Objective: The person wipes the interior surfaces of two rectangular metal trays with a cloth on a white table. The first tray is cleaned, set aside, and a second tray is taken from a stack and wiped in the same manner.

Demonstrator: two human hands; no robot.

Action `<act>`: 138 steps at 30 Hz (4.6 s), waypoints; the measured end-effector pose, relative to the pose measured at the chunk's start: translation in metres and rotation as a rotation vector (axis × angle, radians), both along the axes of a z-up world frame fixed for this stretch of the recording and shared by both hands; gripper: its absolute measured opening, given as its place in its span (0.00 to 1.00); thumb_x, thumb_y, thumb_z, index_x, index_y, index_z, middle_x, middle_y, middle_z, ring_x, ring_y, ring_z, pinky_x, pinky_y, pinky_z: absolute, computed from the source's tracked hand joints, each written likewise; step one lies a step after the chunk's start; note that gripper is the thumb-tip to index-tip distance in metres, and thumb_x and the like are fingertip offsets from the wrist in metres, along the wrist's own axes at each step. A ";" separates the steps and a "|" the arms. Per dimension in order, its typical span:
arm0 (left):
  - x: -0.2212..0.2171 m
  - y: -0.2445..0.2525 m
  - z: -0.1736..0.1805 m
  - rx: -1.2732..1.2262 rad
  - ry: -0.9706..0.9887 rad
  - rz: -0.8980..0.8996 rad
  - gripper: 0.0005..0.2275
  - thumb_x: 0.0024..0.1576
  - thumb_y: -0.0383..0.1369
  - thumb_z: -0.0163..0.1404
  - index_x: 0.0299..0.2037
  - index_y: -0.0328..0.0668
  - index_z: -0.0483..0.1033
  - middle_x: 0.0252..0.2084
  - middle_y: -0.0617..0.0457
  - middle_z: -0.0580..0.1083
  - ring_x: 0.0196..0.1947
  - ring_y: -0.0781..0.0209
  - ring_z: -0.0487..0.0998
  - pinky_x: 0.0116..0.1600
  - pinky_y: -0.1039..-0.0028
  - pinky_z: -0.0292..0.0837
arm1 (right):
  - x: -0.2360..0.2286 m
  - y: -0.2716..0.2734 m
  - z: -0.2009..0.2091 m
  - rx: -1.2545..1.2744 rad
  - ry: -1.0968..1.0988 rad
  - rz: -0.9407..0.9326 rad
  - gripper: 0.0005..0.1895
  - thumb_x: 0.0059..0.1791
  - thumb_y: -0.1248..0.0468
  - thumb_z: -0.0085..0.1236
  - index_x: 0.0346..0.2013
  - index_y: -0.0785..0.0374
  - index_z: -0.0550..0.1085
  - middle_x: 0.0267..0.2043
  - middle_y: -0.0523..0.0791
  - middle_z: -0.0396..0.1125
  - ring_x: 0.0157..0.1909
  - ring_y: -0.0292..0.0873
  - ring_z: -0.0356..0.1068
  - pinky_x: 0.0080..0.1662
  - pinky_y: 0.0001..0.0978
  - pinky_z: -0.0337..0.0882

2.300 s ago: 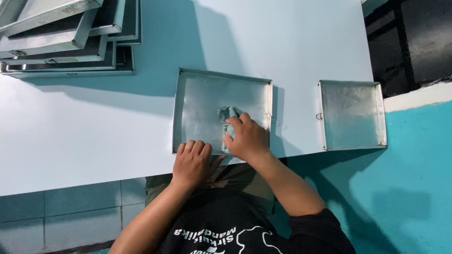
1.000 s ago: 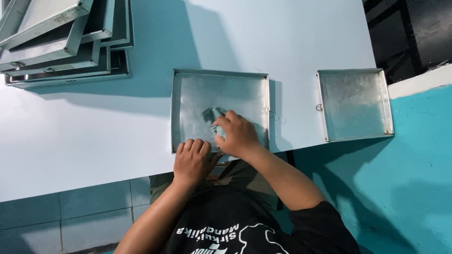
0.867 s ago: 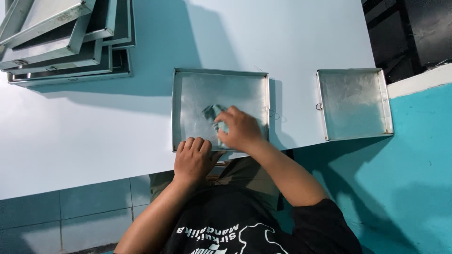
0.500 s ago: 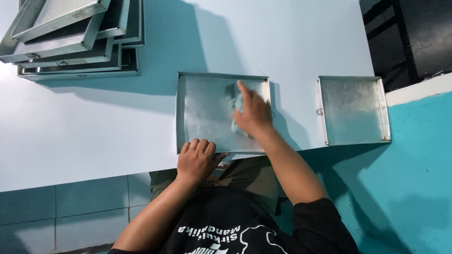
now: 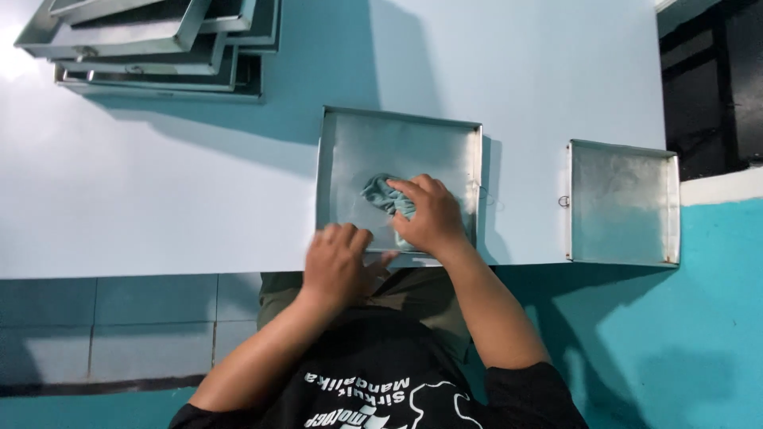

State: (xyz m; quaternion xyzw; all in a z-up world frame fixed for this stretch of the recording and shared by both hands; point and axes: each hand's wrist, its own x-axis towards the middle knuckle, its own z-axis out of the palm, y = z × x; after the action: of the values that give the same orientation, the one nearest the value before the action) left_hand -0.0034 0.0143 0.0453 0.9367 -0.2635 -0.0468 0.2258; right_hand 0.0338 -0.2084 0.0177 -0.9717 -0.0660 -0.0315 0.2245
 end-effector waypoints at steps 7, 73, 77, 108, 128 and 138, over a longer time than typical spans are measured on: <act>0.069 0.044 -0.042 0.066 -0.371 0.452 0.18 0.57 0.54 0.53 0.36 0.49 0.72 0.27 0.52 0.72 0.28 0.49 0.77 0.35 0.63 0.67 | -0.001 -0.001 -0.007 0.006 -0.052 0.020 0.30 0.35 0.59 0.63 0.53 0.42 0.81 0.39 0.43 0.67 0.42 0.53 0.71 0.47 0.48 0.73; 0.091 0.045 -0.038 0.177 -0.096 0.201 0.06 0.63 0.35 0.47 0.35 0.47 0.74 0.28 0.55 0.77 0.30 0.56 0.83 0.35 0.70 0.75 | 0.131 0.092 0.018 -0.200 0.019 0.095 0.27 0.41 0.62 0.59 0.56 0.61 0.78 0.47 0.50 0.67 0.55 0.59 0.70 0.54 0.50 0.76; 0.087 0.045 -0.040 0.151 -0.134 0.210 0.06 0.63 0.34 0.47 0.35 0.47 0.75 0.26 0.55 0.76 0.28 0.59 0.82 0.34 0.72 0.73 | 0.119 0.095 0.036 -0.308 -0.018 0.222 0.16 0.39 0.61 0.59 0.36 0.68 0.80 0.42 0.51 0.66 0.45 0.56 0.71 0.48 0.50 0.75; 0.044 0.013 0.001 0.238 -0.510 0.313 0.16 0.59 0.50 0.53 0.41 0.46 0.72 0.31 0.52 0.70 0.34 0.51 0.77 0.39 0.63 0.68 | -0.039 -0.039 -0.010 -0.118 -0.121 -0.089 0.31 0.37 0.62 0.55 0.54 0.37 0.80 0.40 0.35 0.66 0.42 0.46 0.67 0.49 0.45 0.71; 0.001 -0.042 -0.056 -0.203 -0.541 -0.357 0.09 0.61 0.36 0.48 0.30 0.42 0.71 0.27 0.51 0.65 0.31 0.50 0.70 0.34 0.67 0.64 | 0.035 -0.033 0.025 -0.325 0.026 -0.243 0.23 0.53 0.65 0.50 0.63 0.67 0.67 0.53 0.59 0.67 0.55 0.66 0.69 0.54 0.59 0.73; 0.000 -0.040 -0.061 -0.246 -0.575 -0.374 0.07 0.60 0.32 0.47 0.31 0.41 0.72 0.27 0.52 0.65 0.30 0.51 0.70 0.34 0.68 0.63 | 0.062 -0.003 -0.006 -0.353 -0.144 -0.034 0.26 0.44 0.65 0.59 0.59 0.60 0.72 0.43 0.52 0.68 0.45 0.61 0.71 0.48 0.55 0.71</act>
State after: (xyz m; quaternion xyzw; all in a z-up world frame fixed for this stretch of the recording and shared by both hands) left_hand -0.0033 -0.0253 -0.0160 0.8130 -0.4868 0.2098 0.2408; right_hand 0.0958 -0.2112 0.0121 -0.9922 -0.0701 -0.0926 0.0447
